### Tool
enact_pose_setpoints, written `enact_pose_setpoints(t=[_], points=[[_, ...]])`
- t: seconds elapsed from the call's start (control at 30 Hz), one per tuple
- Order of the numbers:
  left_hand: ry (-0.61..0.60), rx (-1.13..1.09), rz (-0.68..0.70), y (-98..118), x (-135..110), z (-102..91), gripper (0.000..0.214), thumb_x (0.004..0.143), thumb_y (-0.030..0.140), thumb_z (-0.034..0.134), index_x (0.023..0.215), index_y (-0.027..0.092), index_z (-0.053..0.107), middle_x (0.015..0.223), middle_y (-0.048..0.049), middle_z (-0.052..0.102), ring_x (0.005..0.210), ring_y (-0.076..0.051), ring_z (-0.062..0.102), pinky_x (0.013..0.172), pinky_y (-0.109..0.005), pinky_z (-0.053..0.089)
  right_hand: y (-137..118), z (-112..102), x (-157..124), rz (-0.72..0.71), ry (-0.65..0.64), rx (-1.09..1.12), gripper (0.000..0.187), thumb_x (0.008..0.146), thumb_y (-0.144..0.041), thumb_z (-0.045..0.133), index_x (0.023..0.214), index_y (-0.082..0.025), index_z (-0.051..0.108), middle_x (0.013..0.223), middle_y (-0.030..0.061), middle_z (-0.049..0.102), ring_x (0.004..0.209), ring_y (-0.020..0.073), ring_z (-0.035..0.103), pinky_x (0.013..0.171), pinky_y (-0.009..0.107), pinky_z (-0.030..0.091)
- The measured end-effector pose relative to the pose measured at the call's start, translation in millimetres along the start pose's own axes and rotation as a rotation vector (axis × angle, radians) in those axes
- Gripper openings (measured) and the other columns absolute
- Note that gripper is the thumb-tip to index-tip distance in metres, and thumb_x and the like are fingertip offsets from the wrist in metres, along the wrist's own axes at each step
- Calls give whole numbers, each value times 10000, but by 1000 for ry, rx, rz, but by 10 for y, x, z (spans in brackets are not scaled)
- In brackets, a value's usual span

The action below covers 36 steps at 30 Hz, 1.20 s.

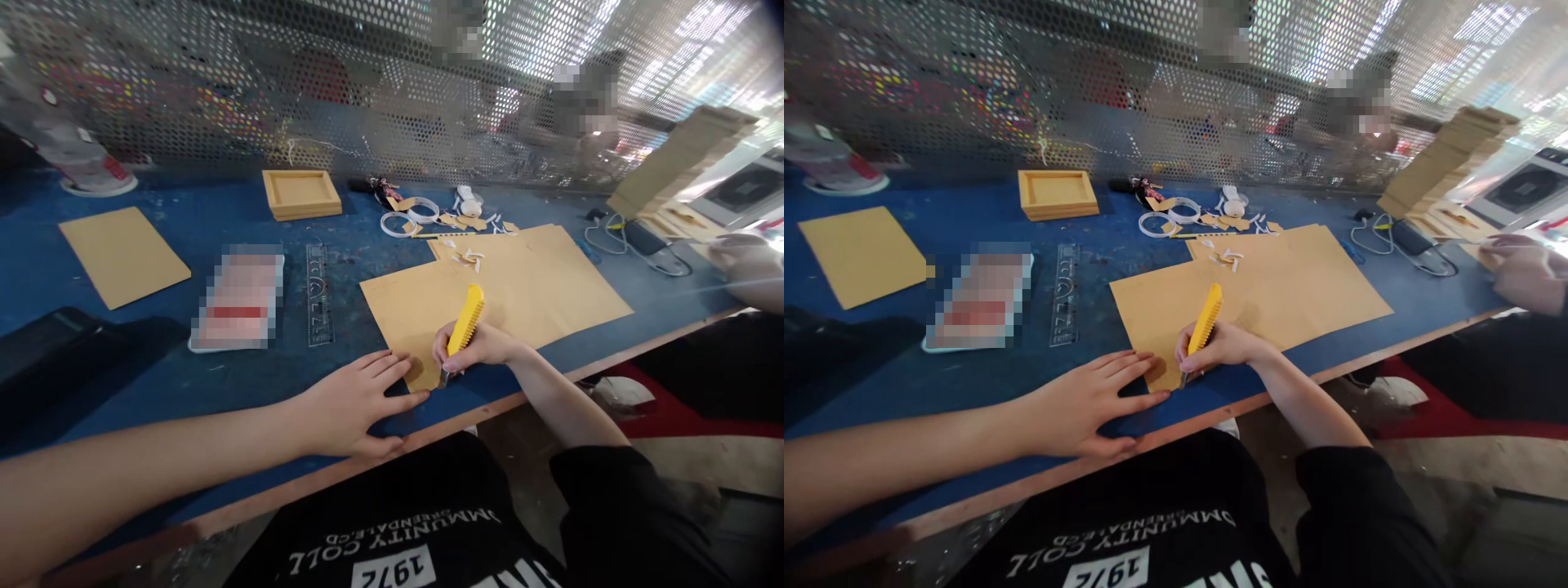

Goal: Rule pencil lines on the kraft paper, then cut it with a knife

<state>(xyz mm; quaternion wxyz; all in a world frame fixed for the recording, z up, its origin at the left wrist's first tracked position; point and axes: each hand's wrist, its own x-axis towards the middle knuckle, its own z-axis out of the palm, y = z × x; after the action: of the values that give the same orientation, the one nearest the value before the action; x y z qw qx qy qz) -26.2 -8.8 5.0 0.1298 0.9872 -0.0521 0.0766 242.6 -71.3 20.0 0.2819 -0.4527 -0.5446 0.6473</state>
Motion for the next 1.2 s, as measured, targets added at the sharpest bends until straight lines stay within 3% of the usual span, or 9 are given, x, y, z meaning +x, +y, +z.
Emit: enact_pose_setpoints(t=[0.3, 1.0, 1.2], points=[[-10, -13, -9, -1, -5, -1, 615, 860, 503, 616, 1410, 267, 474, 1465, -189, 393, 1302, -417, 421, 1059, -555, 325, -21, 19, 0, 69, 52, 13, 239, 694, -296, 810, 739, -134, 641, 723, -2, 633, 560, 79, 574, 482, 167, 484], [7, -8, -13, 3, -6, 3, 605, 853, 506, 627, 1394, 274, 490, 1469, -154, 395, 1308, -386, 418, 1081, -532, 313, 7, 9, 8, 36, 60, 32, 218, 694, -267, 796, 726, -132, 628, 669, -23, 603, 501, 62, 499, 435, 165, 418], [-8, -4, -14, 5, -1, -7, 609, 857, 500, 626, 1401, 266, 483, 1464, -165, 397, 1317, -396, 404, 1079, -537, 314, 3, -9, 9, -5, 60, 17, 185, 703, -242, 776, 731, -128, 632, 695, -18, 608, 536, 69, 518, 484, 183, 445]])
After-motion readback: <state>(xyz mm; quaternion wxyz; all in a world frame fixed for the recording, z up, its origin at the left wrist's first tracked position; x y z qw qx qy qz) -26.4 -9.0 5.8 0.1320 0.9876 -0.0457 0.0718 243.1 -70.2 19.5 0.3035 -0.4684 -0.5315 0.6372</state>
